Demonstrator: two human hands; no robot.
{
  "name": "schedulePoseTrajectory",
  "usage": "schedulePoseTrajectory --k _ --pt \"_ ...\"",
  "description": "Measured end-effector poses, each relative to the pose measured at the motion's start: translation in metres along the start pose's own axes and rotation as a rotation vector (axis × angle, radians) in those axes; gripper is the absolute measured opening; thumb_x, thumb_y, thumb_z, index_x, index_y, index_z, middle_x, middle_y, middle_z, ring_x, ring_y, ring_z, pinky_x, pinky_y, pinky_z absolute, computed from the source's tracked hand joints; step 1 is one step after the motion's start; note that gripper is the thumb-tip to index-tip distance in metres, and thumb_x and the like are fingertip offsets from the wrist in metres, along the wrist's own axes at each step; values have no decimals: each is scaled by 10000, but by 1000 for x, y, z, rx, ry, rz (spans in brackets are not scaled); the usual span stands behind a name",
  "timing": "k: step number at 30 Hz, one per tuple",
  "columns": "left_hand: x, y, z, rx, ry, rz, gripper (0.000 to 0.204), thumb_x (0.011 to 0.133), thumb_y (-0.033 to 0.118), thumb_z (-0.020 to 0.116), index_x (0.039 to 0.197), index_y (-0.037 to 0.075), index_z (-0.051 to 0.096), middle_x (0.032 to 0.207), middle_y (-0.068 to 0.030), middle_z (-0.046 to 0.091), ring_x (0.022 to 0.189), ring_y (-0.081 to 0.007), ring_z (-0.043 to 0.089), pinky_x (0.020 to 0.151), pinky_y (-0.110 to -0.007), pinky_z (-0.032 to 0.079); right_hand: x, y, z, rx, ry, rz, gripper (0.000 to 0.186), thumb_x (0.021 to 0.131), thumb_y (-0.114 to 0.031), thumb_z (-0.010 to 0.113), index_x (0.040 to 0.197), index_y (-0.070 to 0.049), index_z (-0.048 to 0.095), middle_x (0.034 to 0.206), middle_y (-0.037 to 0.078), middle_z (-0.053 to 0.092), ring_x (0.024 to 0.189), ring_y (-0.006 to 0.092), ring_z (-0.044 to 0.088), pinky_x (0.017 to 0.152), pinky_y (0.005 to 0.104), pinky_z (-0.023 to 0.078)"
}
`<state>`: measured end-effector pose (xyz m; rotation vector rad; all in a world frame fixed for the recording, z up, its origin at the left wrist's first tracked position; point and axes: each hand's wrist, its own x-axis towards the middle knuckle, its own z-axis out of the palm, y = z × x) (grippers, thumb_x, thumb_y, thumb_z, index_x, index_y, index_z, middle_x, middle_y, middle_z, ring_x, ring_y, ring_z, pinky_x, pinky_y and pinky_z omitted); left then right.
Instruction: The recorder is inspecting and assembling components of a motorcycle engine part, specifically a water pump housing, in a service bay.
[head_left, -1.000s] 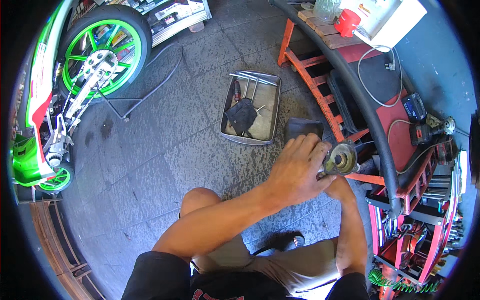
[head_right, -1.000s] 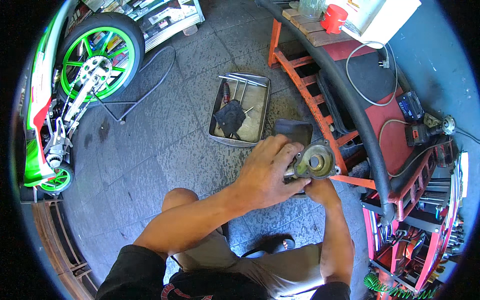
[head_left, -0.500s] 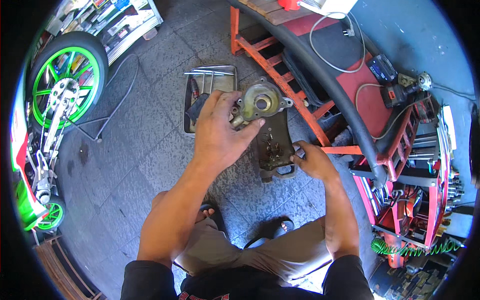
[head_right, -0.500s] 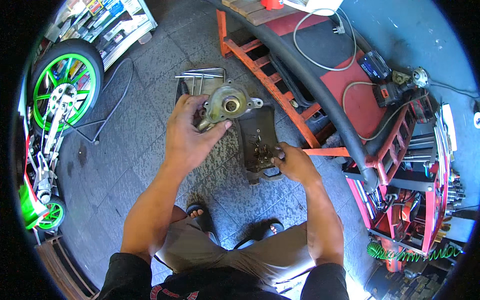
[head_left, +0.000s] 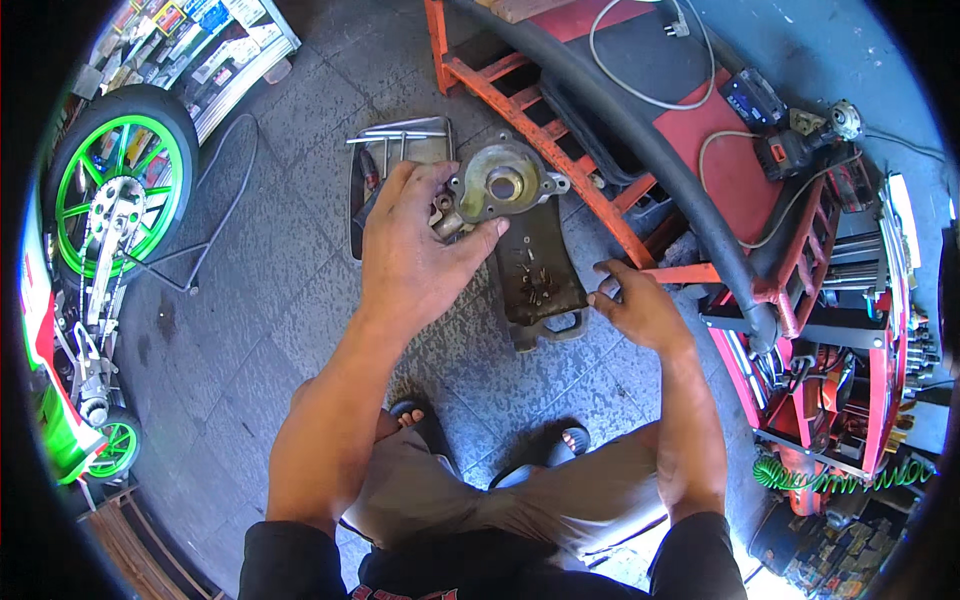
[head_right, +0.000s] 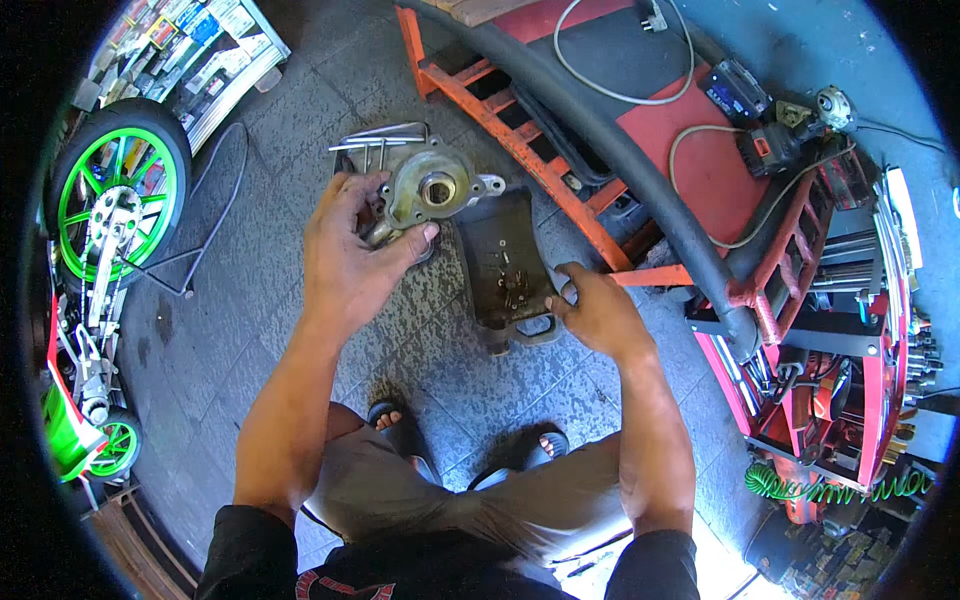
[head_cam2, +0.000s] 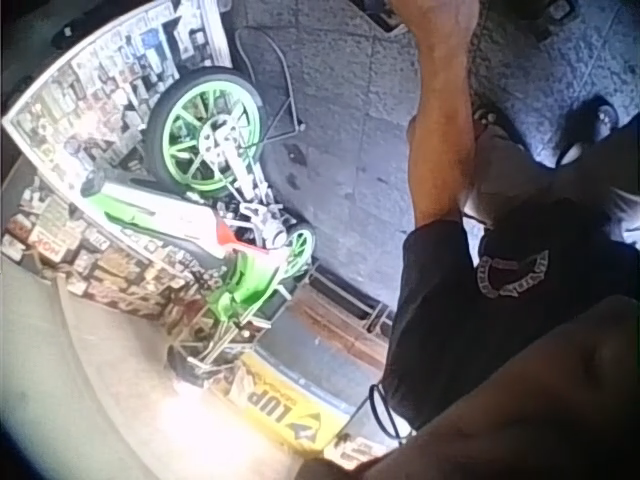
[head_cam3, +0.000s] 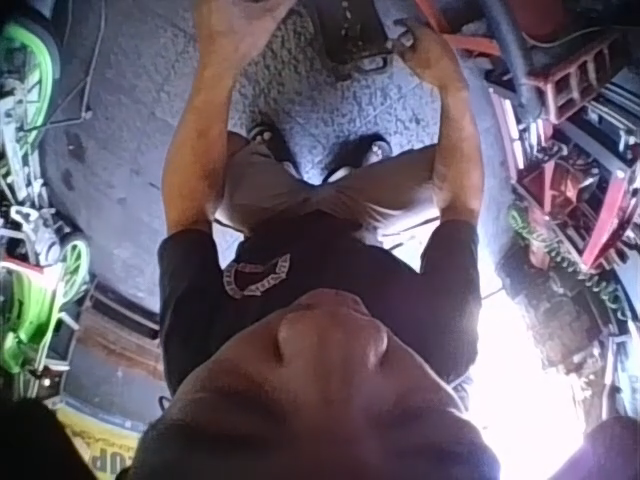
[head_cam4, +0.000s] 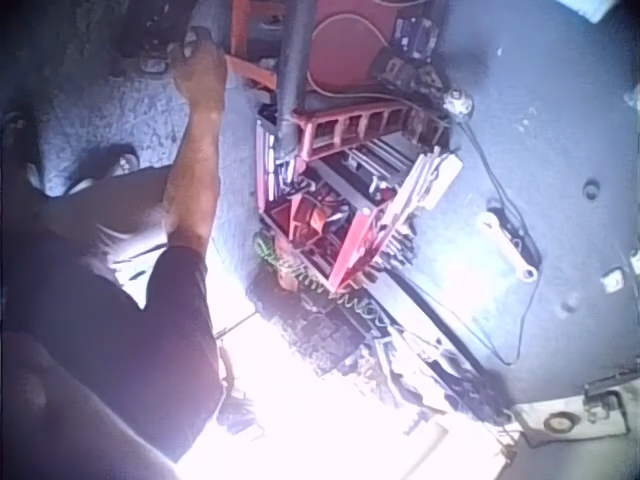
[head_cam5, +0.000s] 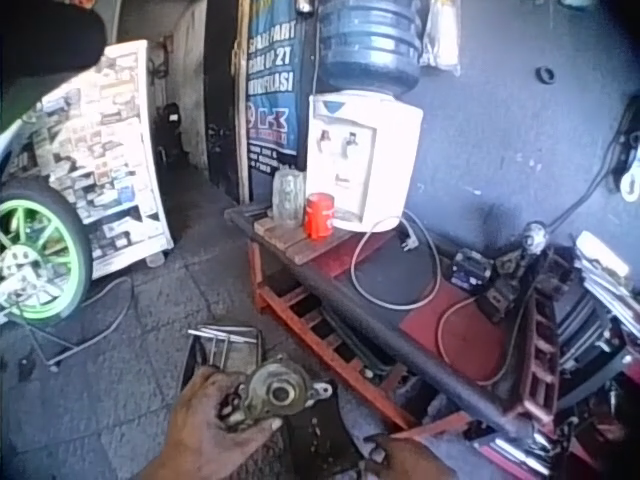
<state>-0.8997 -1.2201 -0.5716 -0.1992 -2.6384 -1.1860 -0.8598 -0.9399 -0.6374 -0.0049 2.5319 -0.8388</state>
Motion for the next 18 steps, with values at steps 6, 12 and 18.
schedulePoseTrajectory --k 6,12,18 --pt "-2 1 4 18 2 57 571 680 185 875 1144 -43 630 983 -116 599 818 -230 598 758 -352 503 -3 -2 -1 -9 6 -10 507 879 -238 691 1312 -11 561 1124 211 688 1097 397 631 940 460 481" --pt "-1 1 2 -4 -26 38 566 683 190 873 1141 -35 628 1023 -134 605 890 -272 619 811 -371 511 -4 -5 -3 -24 -6 8 512 882 -241 691 1320 -14 553 1131 210 687 1103 394 630 939 464 483" --pt "-1 1 -2 16 -29 19 553 687 182 869 1140 -21 626 1077 -153 611 961 -308 643 852 -392 526 -2 -6 5 -7 -13 -2 496 887 -255 688 1306 -22 562 1129 211 687 1100 394 631 933 467 489"
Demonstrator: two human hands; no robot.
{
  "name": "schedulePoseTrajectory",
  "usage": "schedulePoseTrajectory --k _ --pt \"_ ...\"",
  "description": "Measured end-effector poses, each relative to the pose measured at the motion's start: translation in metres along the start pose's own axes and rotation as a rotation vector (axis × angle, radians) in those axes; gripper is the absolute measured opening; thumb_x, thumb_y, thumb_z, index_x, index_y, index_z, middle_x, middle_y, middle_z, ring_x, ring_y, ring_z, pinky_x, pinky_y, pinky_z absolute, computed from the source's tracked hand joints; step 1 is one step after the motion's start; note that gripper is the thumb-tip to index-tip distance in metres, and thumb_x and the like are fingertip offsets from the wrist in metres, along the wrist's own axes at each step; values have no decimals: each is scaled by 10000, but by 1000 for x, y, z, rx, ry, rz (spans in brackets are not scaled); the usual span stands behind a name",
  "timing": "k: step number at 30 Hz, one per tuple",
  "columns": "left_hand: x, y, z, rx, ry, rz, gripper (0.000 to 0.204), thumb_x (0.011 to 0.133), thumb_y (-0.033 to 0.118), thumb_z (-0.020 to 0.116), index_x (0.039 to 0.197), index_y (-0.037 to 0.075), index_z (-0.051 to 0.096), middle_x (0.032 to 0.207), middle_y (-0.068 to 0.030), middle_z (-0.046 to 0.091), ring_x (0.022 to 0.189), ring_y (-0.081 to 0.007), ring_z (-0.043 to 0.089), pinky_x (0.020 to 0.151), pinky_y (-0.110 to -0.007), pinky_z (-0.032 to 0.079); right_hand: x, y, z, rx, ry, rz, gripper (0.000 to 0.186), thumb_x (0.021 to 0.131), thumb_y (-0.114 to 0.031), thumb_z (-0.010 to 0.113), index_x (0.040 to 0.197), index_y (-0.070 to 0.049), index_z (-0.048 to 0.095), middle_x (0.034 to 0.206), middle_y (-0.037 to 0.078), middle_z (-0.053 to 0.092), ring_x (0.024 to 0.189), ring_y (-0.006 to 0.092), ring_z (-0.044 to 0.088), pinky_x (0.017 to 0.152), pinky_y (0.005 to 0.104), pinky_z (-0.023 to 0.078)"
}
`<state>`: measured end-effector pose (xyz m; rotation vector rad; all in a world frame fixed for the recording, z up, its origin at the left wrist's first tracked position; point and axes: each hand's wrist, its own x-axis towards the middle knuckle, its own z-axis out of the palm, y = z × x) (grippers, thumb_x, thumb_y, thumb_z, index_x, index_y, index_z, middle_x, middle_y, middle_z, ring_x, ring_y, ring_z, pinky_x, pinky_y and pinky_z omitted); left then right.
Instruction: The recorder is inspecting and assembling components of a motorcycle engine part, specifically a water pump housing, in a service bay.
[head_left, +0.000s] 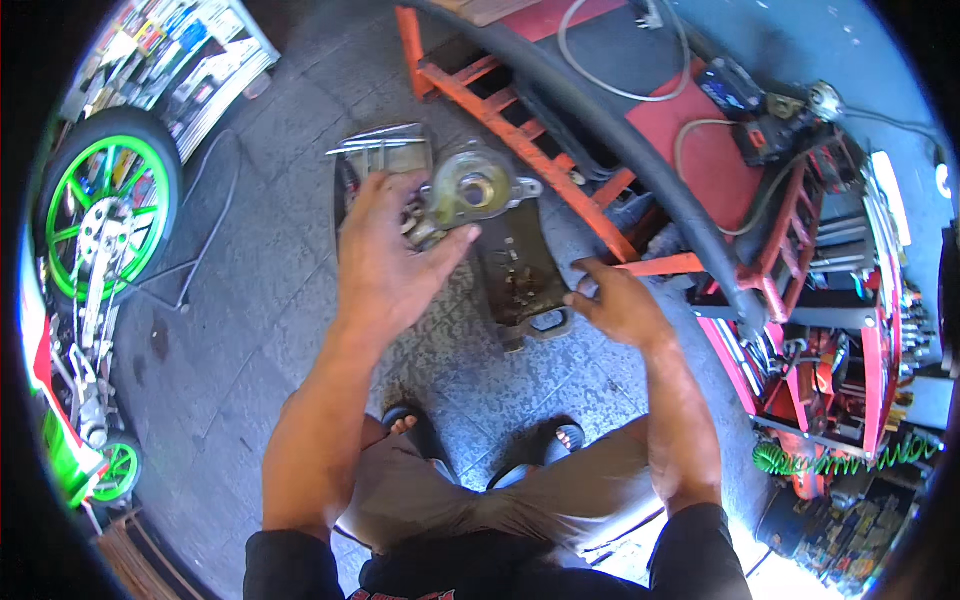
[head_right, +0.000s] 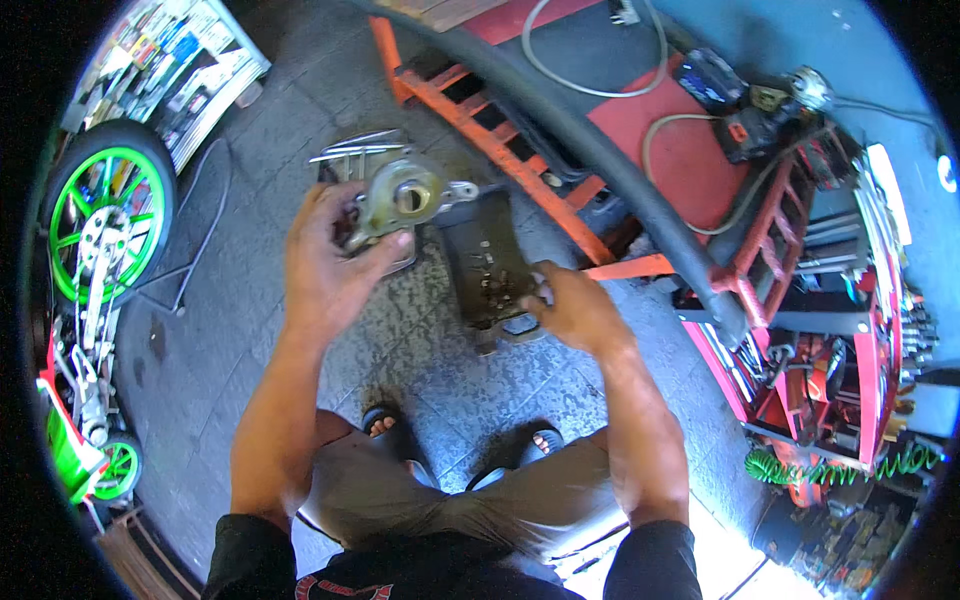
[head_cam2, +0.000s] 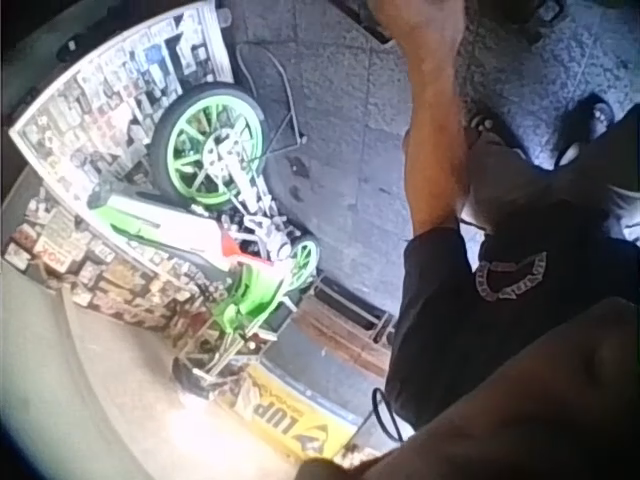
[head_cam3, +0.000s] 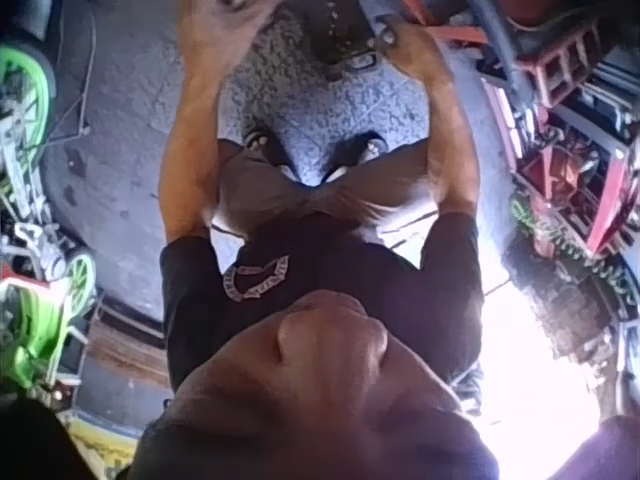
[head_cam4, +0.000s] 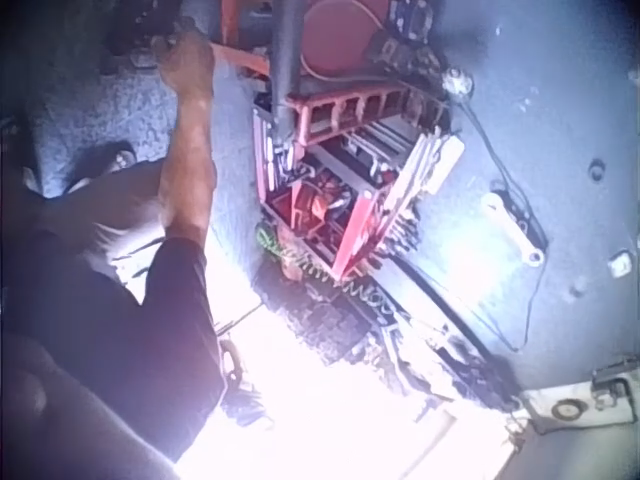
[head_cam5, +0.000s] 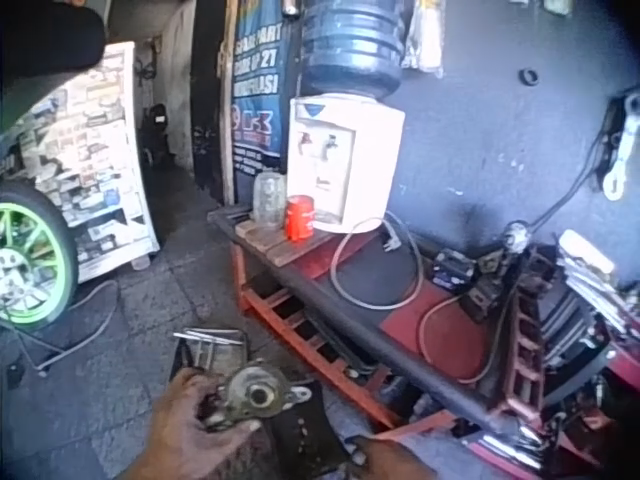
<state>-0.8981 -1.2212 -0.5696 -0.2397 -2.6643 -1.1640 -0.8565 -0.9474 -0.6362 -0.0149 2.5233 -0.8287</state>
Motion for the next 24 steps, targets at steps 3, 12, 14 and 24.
schedulePoseTrajectory --k 3,12,14,24 --pt "-1 4 3 -70 10 -14 551 688 172 869 1143 -18 623 1075 -152 610 936 -293 651 832 -383 531 1 2 9 -38 3 -33 486 888 -276 686 1288 -26 571 1112 214 688 1096 399 627 933 477 488" --pt "-8 2 8 -1 -31 86 563 684 200 869 1142 -9 615 1054 -161 593 962 -342 619 853 -411 512 1 -5 9 -49 -13 -58 458 864 -259 702 1253 -43 594 1106 209 685 1110 395 620 933 497 484" --pt "-7 2 8 -4 -40 134 562 686 200 866 1144 -11 618 1065 -160 594 960 -335 621 849 -408 514 1 -6 8 -28 -15 -81 460 863 -254 703 1257 -43 592 1108 208 686 1104 393 624 931 494 485" --pt "-7 15 11 -23 -59 54 536 680 109 865 1141 -1 616 1037 -124 591 910 -273 627 792 -362 518 -2 -7 11 -89 -51 -49 404 882 -272 679 1182 -10 605 1097 224 685 1090 403 632 941 510 490"
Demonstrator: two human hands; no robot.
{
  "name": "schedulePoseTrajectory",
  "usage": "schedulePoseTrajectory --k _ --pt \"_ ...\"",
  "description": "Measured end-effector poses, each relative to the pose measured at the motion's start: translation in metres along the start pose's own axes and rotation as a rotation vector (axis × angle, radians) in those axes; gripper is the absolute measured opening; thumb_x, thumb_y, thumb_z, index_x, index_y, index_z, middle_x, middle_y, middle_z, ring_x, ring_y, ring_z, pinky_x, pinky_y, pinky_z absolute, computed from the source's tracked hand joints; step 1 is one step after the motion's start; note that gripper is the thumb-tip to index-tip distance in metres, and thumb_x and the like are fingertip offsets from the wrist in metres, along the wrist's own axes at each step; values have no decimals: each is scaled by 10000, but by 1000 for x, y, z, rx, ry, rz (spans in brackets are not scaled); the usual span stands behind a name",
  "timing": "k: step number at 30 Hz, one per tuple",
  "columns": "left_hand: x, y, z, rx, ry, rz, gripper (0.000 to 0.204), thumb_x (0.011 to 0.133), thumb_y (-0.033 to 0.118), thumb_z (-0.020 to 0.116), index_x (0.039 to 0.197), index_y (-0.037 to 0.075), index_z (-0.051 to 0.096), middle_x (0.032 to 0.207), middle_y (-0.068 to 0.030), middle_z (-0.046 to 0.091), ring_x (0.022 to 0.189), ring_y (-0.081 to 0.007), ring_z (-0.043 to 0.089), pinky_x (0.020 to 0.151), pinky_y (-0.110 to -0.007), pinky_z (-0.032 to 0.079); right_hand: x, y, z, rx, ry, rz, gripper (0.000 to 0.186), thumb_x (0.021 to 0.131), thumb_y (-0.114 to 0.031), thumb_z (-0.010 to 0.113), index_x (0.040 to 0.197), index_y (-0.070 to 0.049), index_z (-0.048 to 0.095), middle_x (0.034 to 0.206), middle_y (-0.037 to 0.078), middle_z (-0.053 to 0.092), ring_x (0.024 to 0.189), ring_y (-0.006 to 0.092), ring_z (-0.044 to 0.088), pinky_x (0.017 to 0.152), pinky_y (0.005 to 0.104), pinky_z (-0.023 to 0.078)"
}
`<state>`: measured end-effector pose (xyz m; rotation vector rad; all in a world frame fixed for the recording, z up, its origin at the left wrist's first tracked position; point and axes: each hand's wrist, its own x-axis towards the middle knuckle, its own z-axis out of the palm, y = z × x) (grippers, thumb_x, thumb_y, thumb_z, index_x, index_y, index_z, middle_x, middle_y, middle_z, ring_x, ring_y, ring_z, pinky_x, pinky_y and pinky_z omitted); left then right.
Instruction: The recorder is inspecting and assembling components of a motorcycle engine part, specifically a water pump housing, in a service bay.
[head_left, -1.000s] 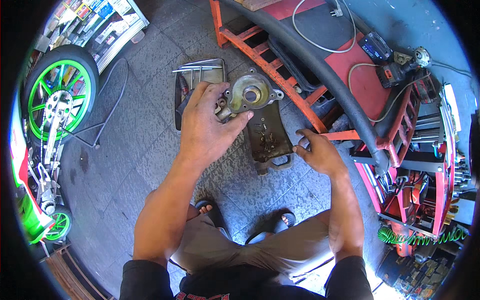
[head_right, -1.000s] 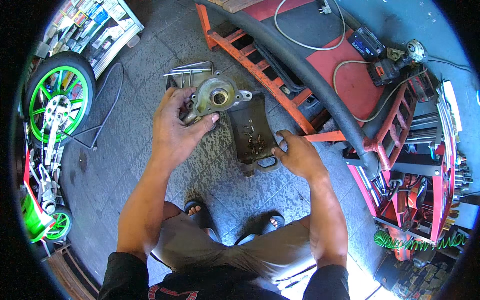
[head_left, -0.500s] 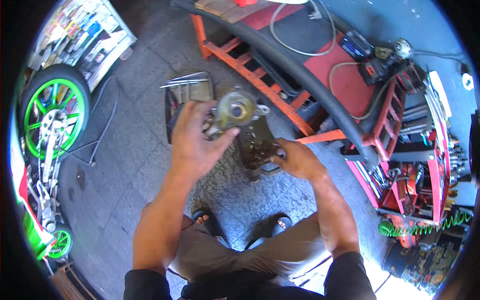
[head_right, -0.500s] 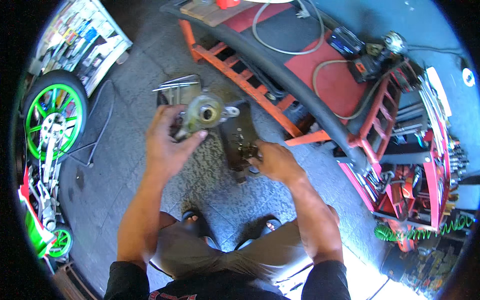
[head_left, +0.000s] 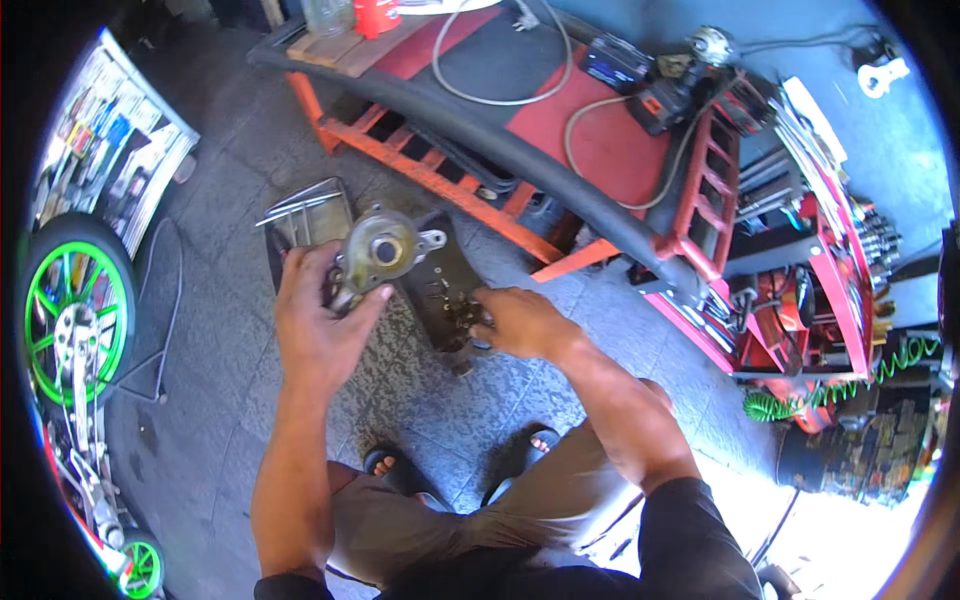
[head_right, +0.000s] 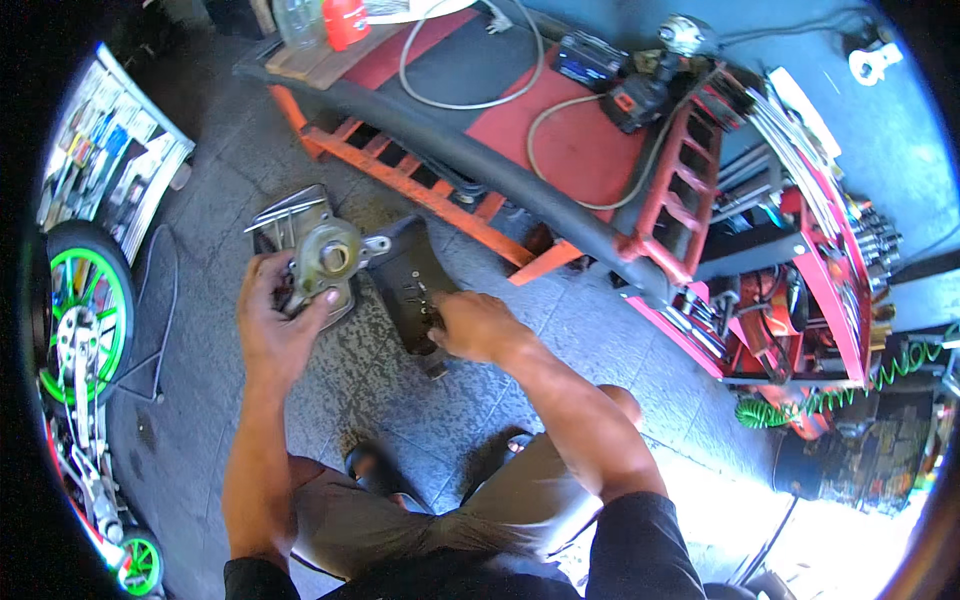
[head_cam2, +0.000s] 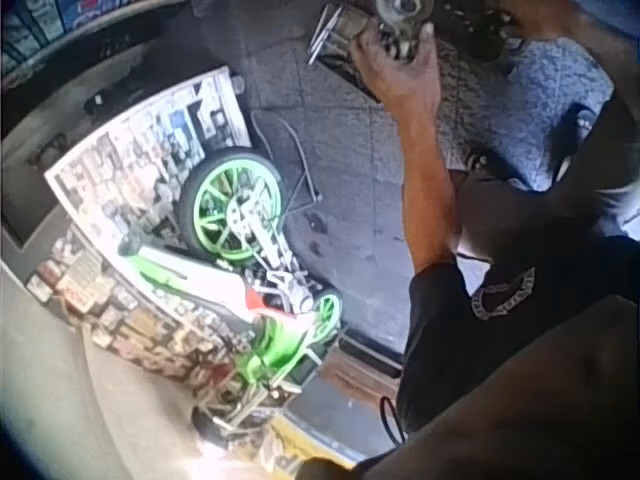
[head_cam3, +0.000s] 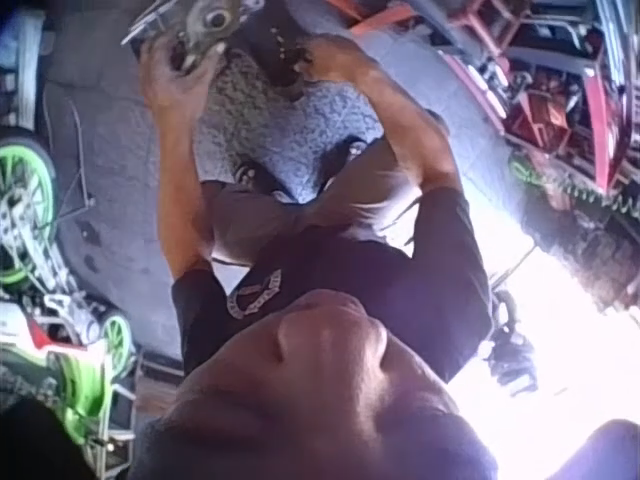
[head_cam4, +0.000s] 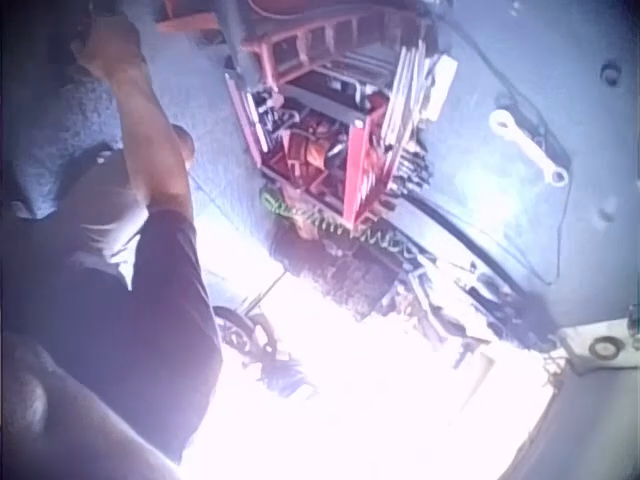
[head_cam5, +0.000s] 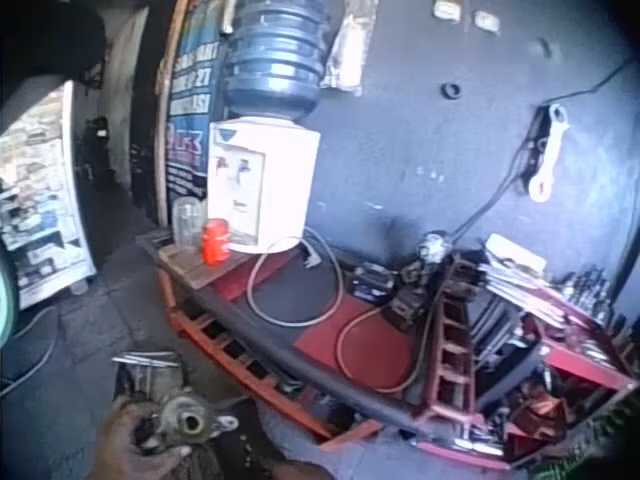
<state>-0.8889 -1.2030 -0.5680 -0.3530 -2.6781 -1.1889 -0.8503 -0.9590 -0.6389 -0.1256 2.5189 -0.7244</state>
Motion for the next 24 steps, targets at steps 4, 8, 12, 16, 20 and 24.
schedulePoseTrajectory --k 4,8,12,16,20,24 --pt "-1 3 -2 49 4 4 532 683 111 863 1141 -7 618 1039 -117 590 899 -266 630 794 -347 521 -3 -5 -2 -35 -8 -27 371 885 -264 672 1153 -15 613 1108 229 681 1100 406 628 949 513 487" --pt "-1 3 -3 75 28 -10 531 688 117 860 1142 -15 619 1054 -123 596 916 -274 638 804 -355 530 -5 -2 -3 -17 22 -44 384 879 -264 684 1175 -28 616 1106 213 686 1105 402 627 945 503 490" --pt "0 2 -5 75 32 -16 548 692 144 863 1154 -18 619 1078 -134 596 928 -284 645 812 -366 540 -5 8 -10 49 70 -48 447 871 -270 699 1246 -47 600 1117 182 692 1118 385 623 948 486 489" --pt "1 4 -5 47 23 -35 556 693 165 868 1158 -12 622 1085 -125 593 921 -273 646 811 -365 539 -5 13 -13 55 58 -11 471 869 -266 699 1274 -56 581 1129 175 690 1118 376 623 949 487 484" --pt "1 6 -3 39 27 -36 546 695 150 864 1160 -9 625 1072 -115 593 900 -251 633 796 -349 530 -7 10 -9 20 25 0 419 872 -251 687 1205 -18 583 1121 190 686 1109 393 621 945 493 487" --pt "2 7 1 25 59 -5 504 681 108 839 1128 -7 635 934 -74 578 812 -190 548 756 -316 473 -8 4 -7 8 15 -9 377 871 -234 683 1180 -36 599 1112 213 680 1106 407 621 944 504 490"
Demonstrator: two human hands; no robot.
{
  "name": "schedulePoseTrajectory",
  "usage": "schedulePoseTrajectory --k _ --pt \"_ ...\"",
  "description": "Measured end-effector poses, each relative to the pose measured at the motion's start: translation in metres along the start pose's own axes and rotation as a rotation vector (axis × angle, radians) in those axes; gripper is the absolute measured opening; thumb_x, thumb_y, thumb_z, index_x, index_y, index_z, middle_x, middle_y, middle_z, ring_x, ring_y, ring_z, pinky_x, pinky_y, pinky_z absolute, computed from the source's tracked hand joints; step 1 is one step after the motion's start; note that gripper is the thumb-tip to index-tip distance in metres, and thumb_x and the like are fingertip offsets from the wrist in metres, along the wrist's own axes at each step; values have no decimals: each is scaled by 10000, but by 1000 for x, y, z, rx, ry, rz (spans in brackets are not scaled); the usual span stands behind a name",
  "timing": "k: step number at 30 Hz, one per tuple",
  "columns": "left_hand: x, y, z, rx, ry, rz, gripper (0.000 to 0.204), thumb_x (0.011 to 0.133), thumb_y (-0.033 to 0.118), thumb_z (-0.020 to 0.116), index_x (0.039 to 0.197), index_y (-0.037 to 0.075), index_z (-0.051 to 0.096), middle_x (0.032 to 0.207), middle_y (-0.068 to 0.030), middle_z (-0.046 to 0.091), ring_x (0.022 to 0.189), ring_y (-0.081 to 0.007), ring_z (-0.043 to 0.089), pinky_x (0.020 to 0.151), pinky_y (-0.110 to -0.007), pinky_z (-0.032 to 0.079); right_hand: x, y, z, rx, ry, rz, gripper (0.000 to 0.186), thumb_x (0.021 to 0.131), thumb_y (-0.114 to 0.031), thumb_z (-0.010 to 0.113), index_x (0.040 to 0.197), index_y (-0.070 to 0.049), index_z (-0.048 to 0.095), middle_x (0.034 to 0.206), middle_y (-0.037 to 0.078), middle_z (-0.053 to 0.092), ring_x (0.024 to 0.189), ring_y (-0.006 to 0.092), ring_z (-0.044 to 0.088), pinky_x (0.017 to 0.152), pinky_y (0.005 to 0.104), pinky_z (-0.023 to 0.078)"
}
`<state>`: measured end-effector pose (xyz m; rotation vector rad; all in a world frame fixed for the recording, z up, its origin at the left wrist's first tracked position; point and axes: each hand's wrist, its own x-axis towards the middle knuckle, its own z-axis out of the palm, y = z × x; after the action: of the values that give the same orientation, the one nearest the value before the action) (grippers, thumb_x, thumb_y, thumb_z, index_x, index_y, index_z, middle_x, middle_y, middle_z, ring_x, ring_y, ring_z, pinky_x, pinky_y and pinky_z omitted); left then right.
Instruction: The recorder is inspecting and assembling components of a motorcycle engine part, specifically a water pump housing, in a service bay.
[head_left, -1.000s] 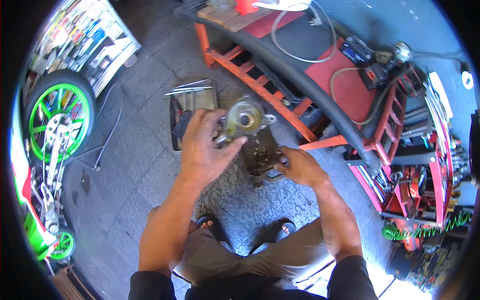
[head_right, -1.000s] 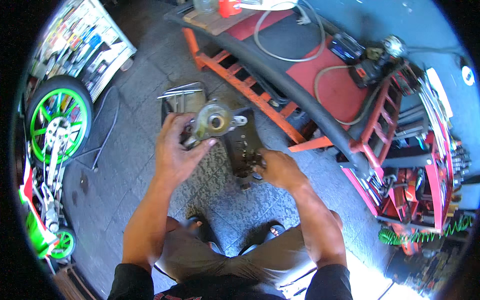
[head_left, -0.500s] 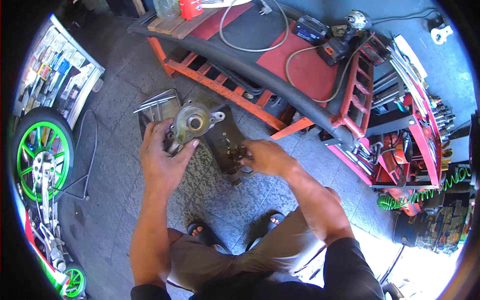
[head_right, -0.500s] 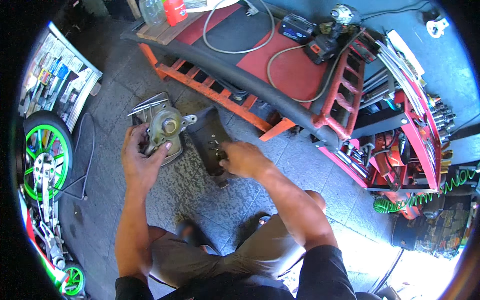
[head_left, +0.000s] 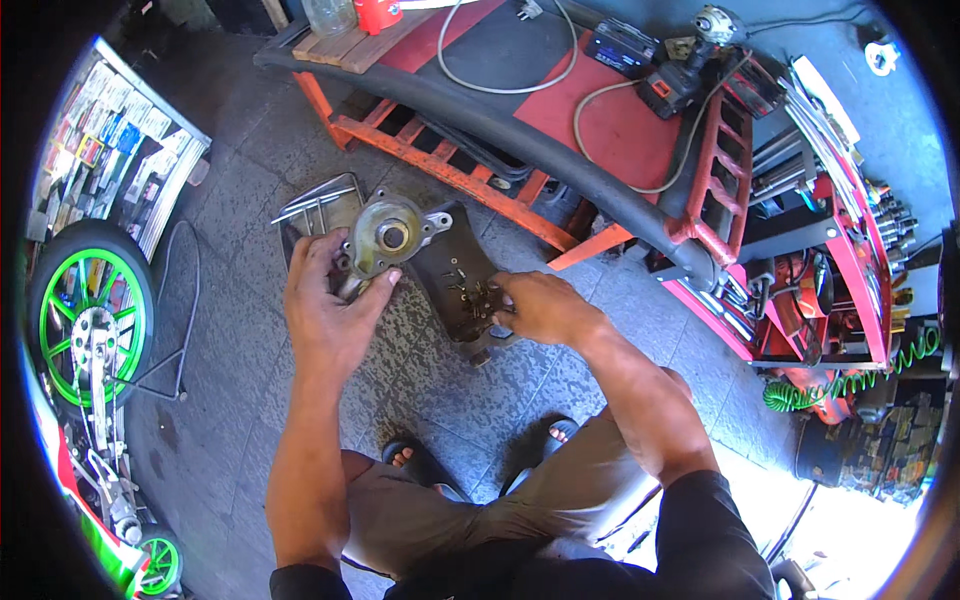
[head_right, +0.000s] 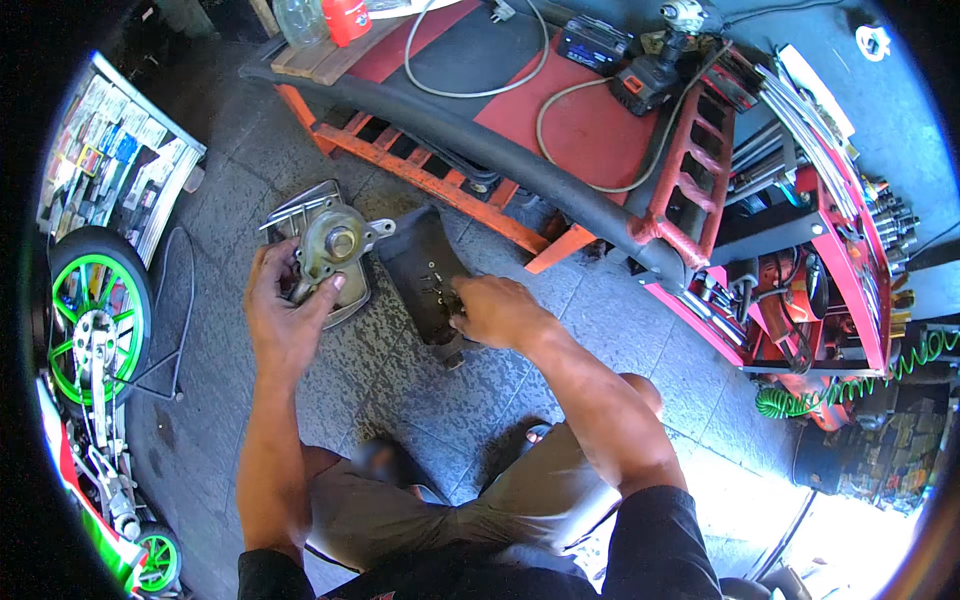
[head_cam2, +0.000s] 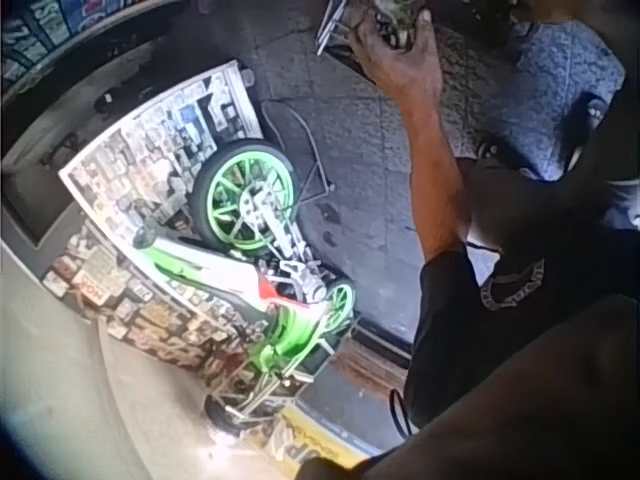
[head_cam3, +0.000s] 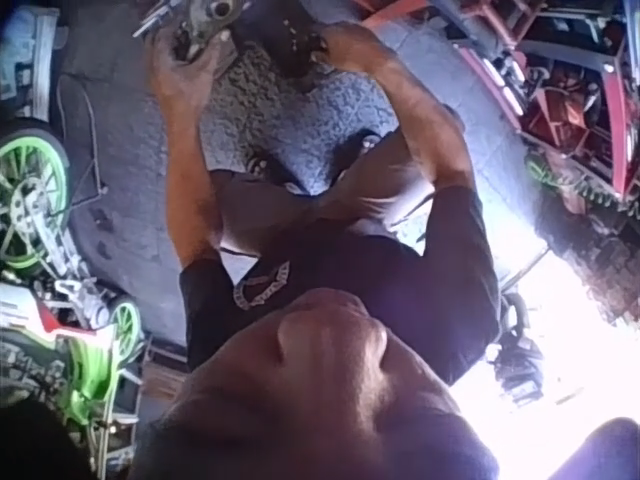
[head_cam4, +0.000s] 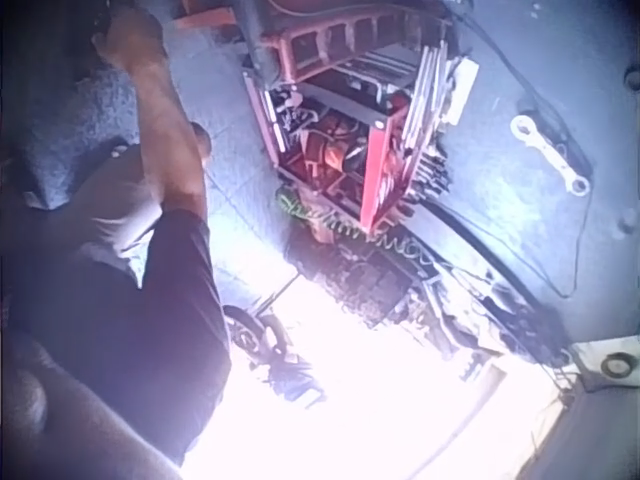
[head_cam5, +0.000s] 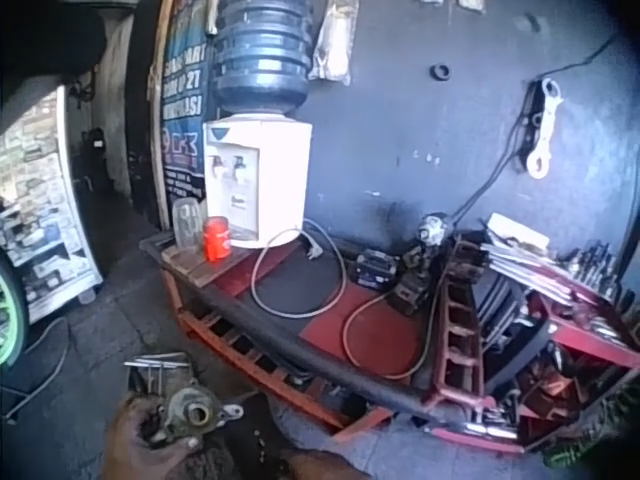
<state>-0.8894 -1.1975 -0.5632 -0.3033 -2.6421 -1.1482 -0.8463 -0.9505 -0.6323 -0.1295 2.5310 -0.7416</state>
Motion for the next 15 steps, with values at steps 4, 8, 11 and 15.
schedulePoseTrajectory --k 4,8,11,15 --pt "-1 -1 -3 34 -55 -51 529 693 121 858 1142 -31 623 1034 -112 596 875 -241 618 781 -344 519 -1 -7 0 -13 -15 -10 363 866 -220 690 1174 -44 610 1115 210 682 1108 405 622 947 505 490" --pt "-2 0 -5 26 -8 16 527 682 127 857 1134 -22 629 990 -98 586 841 -216 586 771 -335 499 -2 -8 2 10 6 -17 375 867 -212 695 1192 -45 611 1125 209 681 1117 401 620 961 500 484" --pt "-4 0 -7 19 11 21 515 678 132 853 1124 -8 637 965 -82 584 823 -195 568 765 -329 486 -3 -6 5 -5 -7 -15 406 867 -211 697 1228 -53 602 1138 206 680 1124 398 618 971 495 480" --pt "-6 -1 -10 15 -14 21 567 671 170 882 1141 -14 623 1063 -134 599 939 -283 633 813 -376 528 -2 -7 6 -42 -23 -13 508 847 -210 715 1311 -64 567 1152 178 685 1119 381 621 946 477 485"
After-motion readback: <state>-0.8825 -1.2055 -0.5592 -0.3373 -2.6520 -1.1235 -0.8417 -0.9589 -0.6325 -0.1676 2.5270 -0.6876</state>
